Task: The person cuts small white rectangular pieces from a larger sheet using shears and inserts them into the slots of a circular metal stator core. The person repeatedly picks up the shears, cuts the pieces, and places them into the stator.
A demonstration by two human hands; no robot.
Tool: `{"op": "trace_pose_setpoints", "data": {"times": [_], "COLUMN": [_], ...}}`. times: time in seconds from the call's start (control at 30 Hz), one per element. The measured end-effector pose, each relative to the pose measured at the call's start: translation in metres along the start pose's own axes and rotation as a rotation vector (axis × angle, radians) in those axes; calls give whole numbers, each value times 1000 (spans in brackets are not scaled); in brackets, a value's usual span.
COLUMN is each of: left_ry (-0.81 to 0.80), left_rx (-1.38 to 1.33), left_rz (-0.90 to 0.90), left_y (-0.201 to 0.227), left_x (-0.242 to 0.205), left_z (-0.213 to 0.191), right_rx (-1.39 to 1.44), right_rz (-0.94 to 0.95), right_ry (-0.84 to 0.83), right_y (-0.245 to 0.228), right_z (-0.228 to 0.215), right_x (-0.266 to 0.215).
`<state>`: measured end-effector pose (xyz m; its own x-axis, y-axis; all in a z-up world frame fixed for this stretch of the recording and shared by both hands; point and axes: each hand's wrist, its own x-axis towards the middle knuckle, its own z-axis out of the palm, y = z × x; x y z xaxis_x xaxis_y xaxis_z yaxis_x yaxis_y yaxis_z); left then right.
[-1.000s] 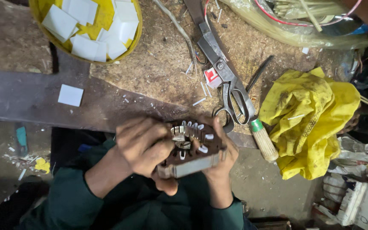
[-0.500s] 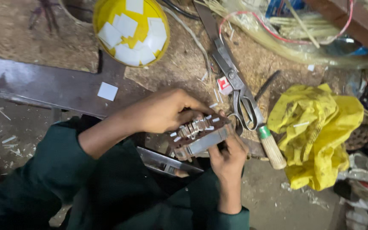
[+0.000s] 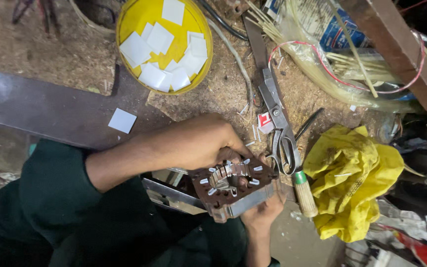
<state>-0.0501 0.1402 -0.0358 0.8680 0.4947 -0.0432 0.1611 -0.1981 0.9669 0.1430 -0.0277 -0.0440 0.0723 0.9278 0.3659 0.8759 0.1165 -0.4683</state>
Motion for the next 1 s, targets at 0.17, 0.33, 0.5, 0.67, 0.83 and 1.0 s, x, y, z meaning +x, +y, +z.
{"op": "trace_pose_setpoints", "data": {"times": [0.17,0.33,0.5,0.67,0.83,1.0], "left_ry": [39,33,6,102,104,416], "left_rx": [-50,-85,-69,-54,-47,-175], "left_rz": [116,119,53,158,124,166], "left_y": [-1,-1,1,1,4,24], "left_x": [-4,-4,0,-7,-7,-31], "left_z": [-3,-4,0,0,4,5], "right_rx": [16,13,39,33,5,148], "right_rz": [58,84,134,171,28,192], "right_ry": [26,38,36,27,-7,-20], "right_y": [4,6,0,-2,1,13], "right_z": [4,5,5,6,0,1], "right_x": [-7,-9,-8,-6,-3,-14]}}
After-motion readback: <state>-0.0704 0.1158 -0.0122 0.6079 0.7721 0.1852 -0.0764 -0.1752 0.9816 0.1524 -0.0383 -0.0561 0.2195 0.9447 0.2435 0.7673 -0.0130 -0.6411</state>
